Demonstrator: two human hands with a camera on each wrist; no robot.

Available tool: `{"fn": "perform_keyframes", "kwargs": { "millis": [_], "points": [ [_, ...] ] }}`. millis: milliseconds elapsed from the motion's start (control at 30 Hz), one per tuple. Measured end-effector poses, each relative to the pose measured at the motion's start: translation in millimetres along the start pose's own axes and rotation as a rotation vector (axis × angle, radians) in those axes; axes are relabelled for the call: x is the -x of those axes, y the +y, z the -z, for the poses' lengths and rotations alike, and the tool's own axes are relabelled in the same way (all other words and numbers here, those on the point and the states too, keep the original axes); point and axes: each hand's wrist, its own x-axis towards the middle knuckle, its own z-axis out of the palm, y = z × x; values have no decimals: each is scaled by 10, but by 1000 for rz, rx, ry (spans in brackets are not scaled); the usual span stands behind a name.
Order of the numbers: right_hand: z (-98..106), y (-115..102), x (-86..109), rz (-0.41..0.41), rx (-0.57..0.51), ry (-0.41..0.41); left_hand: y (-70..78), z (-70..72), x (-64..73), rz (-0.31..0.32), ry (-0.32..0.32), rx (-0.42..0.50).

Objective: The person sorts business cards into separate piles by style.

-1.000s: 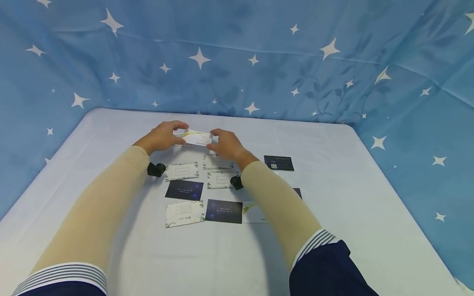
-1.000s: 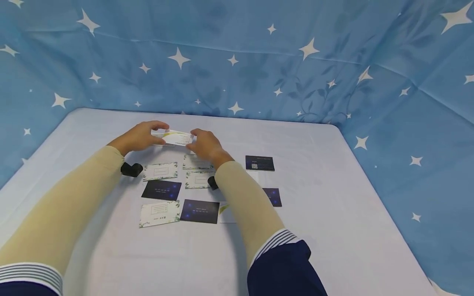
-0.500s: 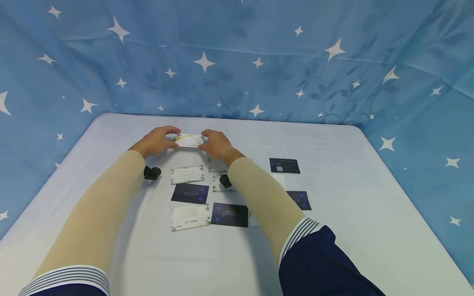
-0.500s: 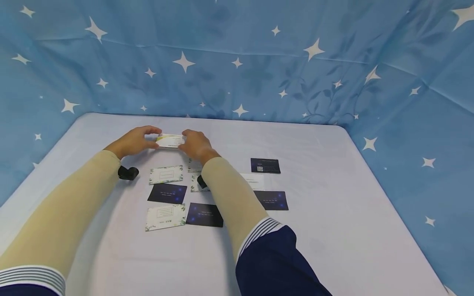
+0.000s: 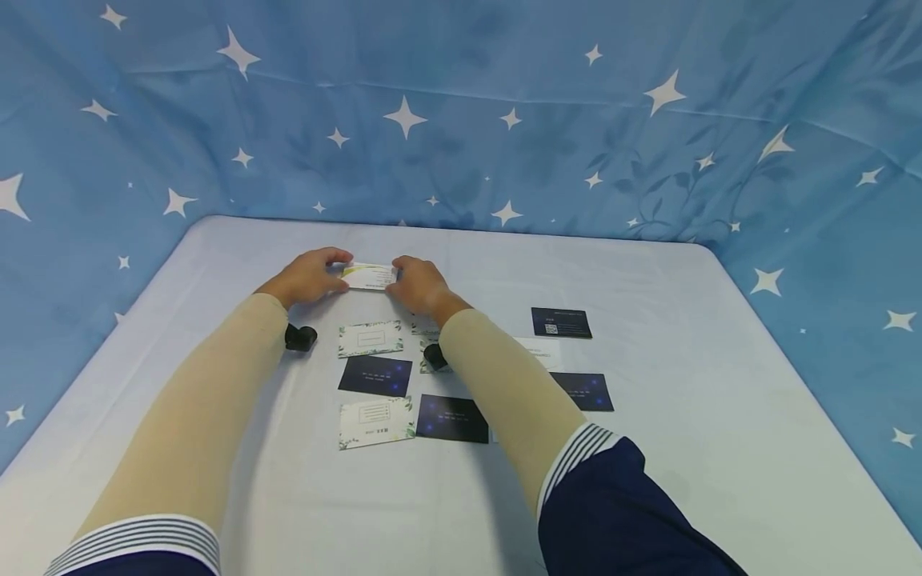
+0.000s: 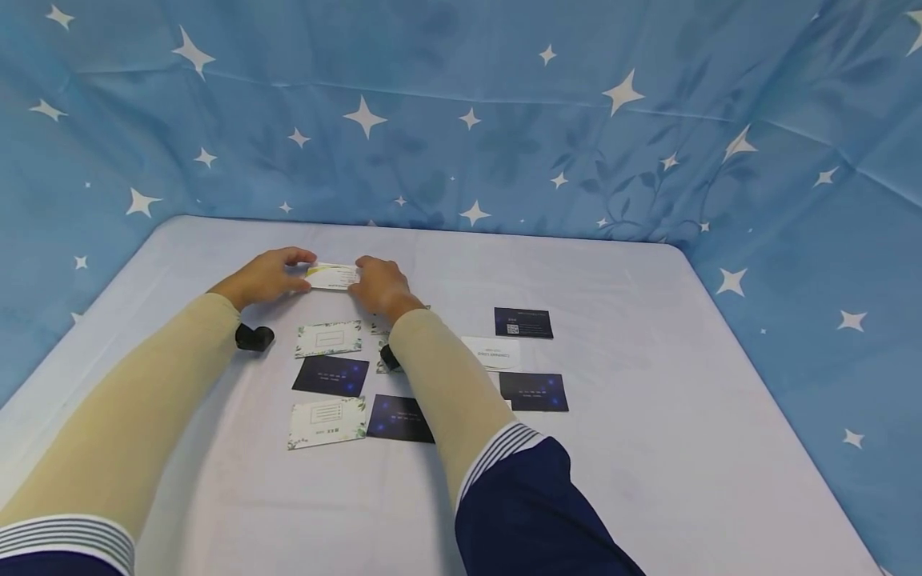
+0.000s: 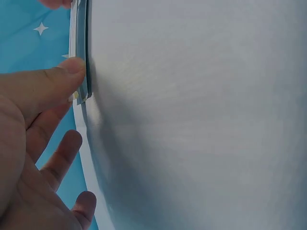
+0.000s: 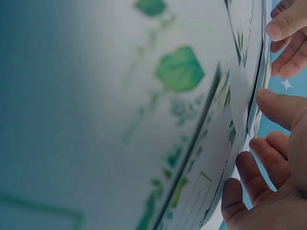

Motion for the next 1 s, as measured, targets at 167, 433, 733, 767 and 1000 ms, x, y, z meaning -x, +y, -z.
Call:
{"fn": "perform_keyframes", "kwargs": {
  "millis": [167,433,733,767,1000],
  "points": [
    [-9,-9,-20,-3,-7,10,26,-1,12,18,12,-35],
    [-34,-6,-43,-25,11,8,39,-28,42,34,3,-4],
    [-52,-22,-23,-51,21,-1,9,-32,-2,8,-19,-30],
    [-53,-23,-20,-53,17,-1,7,-32,-4,8,-18,-30],
    [-66,-12,-40,-58,-1,16,42,-32,11,26,-2,-9]
  ]
}}
